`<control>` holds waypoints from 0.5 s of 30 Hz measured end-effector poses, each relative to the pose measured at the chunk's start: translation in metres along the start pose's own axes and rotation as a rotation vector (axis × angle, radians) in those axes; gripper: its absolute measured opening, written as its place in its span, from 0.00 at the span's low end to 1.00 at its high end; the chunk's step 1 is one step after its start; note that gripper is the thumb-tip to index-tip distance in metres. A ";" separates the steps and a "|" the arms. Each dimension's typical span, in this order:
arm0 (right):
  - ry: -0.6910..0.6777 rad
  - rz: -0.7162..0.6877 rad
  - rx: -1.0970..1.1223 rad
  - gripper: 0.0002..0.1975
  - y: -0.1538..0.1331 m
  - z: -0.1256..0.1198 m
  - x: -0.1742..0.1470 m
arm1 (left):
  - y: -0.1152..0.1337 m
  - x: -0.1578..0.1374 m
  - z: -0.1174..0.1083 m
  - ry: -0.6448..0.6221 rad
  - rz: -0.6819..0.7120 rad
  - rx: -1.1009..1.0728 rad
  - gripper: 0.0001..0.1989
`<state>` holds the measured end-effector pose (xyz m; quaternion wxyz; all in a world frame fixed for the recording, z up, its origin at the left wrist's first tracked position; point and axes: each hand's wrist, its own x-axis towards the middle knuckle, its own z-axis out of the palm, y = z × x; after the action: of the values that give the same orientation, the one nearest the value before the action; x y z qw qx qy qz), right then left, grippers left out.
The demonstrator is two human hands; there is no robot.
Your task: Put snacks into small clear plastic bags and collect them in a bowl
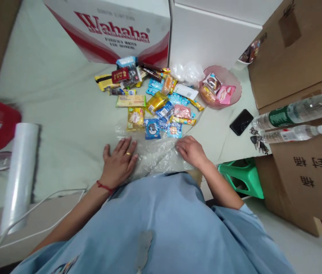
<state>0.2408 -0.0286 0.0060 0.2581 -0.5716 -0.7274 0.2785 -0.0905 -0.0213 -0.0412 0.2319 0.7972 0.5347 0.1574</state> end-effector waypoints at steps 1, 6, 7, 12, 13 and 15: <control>-0.018 -0.018 -0.021 0.10 0.000 -0.004 0.011 | -0.002 0.000 -0.001 -0.015 0.008 0.017 0.28; 0.056 -0.172 -0.237 0.13 0.000 -0.022 0.108 | -0.006 -0.004 -0.001 -0.053 0.046 0.099 0.29; 0.021 -0.203 -0.296 0.14 -0.003 -0.022 0.131 | -0.006 -0.004 -0.001 -0.054 0.051 0.113 0.29; -0.377 -0.205 -0.682 0.25 -0.027 0.004 0.221 | -0.004 -0.005 0.000 -0.061 0.049 0.217 0.29; -0.439 -0.171 -0.751 0.25 -0.031 0.008 0.228 | -0.003 -0.005 0.001 -0.060 0.045 0.233 0.29; -0.473 -0.118 -0.831 0.23 -0.036 0.008 0.233 | -0.003 -0.005 0.001 -0.054 0.044 0.246 0.29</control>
<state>0.1603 0.1908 0.0390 -0.1495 -0.5052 -0.8470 0.0714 -0.0945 -0.0254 -0.0442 0.1431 0.8351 0.5259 0.0740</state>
